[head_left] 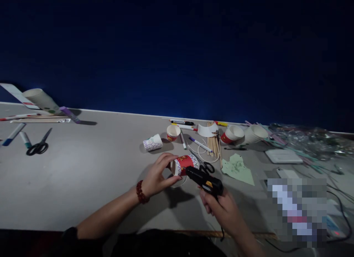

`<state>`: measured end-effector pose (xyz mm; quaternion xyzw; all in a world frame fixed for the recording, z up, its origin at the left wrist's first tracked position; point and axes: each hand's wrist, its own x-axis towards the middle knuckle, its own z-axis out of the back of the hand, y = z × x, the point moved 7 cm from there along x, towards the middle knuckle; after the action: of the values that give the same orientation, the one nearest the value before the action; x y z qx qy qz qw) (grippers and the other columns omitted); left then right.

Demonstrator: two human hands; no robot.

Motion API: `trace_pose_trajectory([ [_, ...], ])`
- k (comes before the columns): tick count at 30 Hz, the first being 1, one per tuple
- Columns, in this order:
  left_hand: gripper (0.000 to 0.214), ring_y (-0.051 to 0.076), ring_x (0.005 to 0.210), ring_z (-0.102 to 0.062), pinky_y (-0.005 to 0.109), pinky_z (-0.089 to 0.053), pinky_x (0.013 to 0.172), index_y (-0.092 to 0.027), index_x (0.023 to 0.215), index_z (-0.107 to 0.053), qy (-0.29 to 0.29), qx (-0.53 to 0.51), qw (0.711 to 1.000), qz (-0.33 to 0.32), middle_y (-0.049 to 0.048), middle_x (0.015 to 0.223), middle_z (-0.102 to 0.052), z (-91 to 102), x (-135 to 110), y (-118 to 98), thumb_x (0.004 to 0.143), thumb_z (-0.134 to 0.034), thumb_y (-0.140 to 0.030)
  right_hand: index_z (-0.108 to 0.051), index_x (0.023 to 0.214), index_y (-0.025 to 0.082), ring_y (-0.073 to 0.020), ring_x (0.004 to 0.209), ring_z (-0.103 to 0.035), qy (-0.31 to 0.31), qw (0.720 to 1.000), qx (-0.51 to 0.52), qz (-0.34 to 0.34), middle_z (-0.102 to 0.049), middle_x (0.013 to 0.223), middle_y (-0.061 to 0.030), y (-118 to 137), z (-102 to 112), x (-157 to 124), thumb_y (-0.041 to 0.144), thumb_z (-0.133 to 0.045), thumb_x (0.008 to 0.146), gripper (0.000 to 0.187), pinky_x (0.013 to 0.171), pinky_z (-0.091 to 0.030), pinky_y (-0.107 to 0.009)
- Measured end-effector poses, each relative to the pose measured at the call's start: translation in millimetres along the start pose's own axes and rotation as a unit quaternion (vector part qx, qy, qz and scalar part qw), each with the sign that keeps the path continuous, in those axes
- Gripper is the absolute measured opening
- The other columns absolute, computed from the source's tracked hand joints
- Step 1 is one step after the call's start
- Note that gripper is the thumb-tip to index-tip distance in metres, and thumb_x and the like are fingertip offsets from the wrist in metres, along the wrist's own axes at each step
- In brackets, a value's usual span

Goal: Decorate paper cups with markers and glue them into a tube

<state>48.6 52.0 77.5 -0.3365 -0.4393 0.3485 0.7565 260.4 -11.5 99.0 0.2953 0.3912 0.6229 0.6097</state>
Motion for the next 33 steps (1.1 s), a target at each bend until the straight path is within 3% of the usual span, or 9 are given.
trace_pose_trajectory([
  [14, 0.055, 0.03, 0.128, -0.063, 0.049, -0.058, 0.104, -0.027, 0.144, -0.056, -0.006, 0.021, 1.0, -0.011, 0.013, 0.136, -0.065, 1.6, 0, 0, 0.095, -0.076, -0.042, -0.053, 0.059, 0.026, -0.0212, 0.056, -0.066, 0.04, 0.996, -0.084, 0.002, -0.064, 0.053, -0.002, 8, 1, 3, 0.049, -0.043, 0.091, 0.041, 0.062, -0.049, -0.032],
  [23, 0.055, 0.029, 0.128, -0.063, 0.047, -0.057, 0.106, -0.026, 0.144, -0.056, -0.009, 0.017, 1.0, -0.018, 0.0139, 0.136, -0.065, 2.8, 1, -3, 0.096, -0.076, -0.041, -0.061, 0.065, 0.027, -0.0224, 0.053, -0.063, -0.001, 0.996, -0.089, 0.03, -0.06, 0.05, -0.0013, 9, 5, 1, 0.048, -0.049, 0.092, 0.037, 0.057, -0.049, -0.031],
  [33, 0.055, 0.03, 0.126, -0.064, 0.048, -0.059, 0.102, -0.028, 0.145, -0.056, -0.024, 0.024, 0.999, -0.031, 0.0136, 0.135, -0.065, 3.4, 0, -1, 0.095, -0.077, -0.041, -0.055, 0.058, 0.027, -0.0229, 0.055, -0.065, 0.001, 0.993, -0.115, 0.035, -0.063, 0.053, -0.0034, 9, 5, 2, 0.048, -0.045, 0.092, 0.041, 0.058, -0.052, -0.032],
])
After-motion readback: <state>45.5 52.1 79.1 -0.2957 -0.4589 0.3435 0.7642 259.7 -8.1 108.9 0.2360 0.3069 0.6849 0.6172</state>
